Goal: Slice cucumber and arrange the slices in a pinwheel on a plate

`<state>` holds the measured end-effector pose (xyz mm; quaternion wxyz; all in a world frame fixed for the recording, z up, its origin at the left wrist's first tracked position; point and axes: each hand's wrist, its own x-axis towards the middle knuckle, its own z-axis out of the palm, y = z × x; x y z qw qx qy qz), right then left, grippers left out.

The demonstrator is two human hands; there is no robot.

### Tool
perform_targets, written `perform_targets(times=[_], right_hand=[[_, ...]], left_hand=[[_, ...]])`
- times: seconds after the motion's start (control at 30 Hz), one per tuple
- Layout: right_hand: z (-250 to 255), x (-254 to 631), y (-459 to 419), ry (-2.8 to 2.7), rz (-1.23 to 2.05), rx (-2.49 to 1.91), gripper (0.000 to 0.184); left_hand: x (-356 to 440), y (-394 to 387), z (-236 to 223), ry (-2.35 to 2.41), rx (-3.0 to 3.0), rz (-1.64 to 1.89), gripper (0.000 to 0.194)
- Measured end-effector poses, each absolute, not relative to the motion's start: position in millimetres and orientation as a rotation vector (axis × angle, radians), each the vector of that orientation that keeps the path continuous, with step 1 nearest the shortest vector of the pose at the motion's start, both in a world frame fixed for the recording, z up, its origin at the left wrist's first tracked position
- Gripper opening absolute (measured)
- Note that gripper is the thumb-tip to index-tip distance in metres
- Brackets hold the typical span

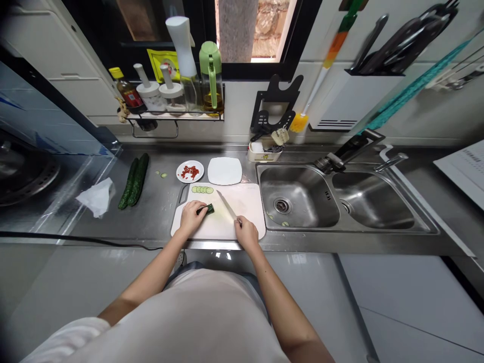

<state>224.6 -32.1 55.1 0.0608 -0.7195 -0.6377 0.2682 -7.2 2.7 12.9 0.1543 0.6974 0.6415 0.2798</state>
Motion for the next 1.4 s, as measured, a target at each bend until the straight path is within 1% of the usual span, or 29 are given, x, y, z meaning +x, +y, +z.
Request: perform_targets(times=[0.17,0.27,0.43,0.6,0.77,1.4], right_hand=[[62,213,-26,-2.053,0.943,-2.03,0.03],[70,203,-27,-2.159,0.903,-2.012,0.03],[81,189,-29,-2.269,0.838,-2.111,0.03],[84,181,-28,-2.286,0.793,-2.146,0.03],[86,175,-26,-2.308,0.82,-2.125,0.029],[84,168,-27,-2.303,0.848,-2.111,0.031]], left_hand=[[-7,0,10,1.804,2.045,0.774,0.02],[-6,-1,10,1.789,2.075,0.757,0.02],[-5,-3,11,1.774,2.098,0.737,0.022],[-2,-1,9,1.728,2.142,0.729,0.026],[-2,1,4,1.71,2.155,0.718,0.027],[-2,1,1,1.691,2.193,0.775,0.025]])
